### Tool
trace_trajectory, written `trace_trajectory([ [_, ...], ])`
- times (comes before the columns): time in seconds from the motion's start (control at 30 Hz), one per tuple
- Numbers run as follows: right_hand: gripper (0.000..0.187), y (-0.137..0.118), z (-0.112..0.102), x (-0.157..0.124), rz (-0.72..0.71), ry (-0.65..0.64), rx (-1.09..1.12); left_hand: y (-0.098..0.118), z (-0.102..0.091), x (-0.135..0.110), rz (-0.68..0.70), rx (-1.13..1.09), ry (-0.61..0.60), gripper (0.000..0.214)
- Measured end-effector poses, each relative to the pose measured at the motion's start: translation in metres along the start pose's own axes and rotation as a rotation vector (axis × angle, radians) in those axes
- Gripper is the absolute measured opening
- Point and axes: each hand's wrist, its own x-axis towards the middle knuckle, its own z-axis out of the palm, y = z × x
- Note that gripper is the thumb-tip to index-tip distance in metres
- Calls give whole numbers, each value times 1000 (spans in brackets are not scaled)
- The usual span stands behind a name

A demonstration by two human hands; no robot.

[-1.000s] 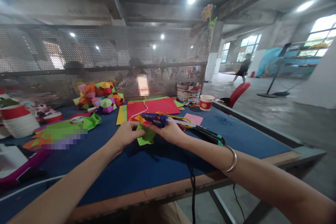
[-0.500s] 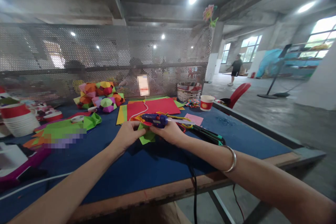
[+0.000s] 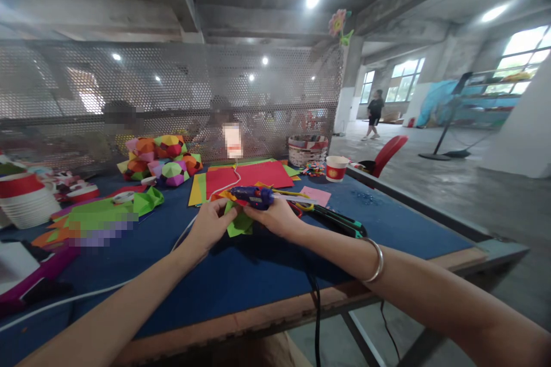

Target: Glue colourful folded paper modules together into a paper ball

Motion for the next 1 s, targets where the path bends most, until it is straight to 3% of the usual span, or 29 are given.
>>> trace_trajectory([
  [0.37, 9, 3, 3, -1, 12, -11, 66, 5, 3, -4, -137, -72, 17, 31],
  [0.57, 10, 2, -1, -1, 88, -4, 29, 12, 5, -4, -221, -154, -90, 26],
  [0.73, 9, 4, -1, 1, 51, 1, 22, 18, 8, -5, -279, -210, -69, 22],
  [1.0, 10, 2, 1, 0, -19, 27, -43, 10, 6, -6, -225, -152, -61, 15],
])
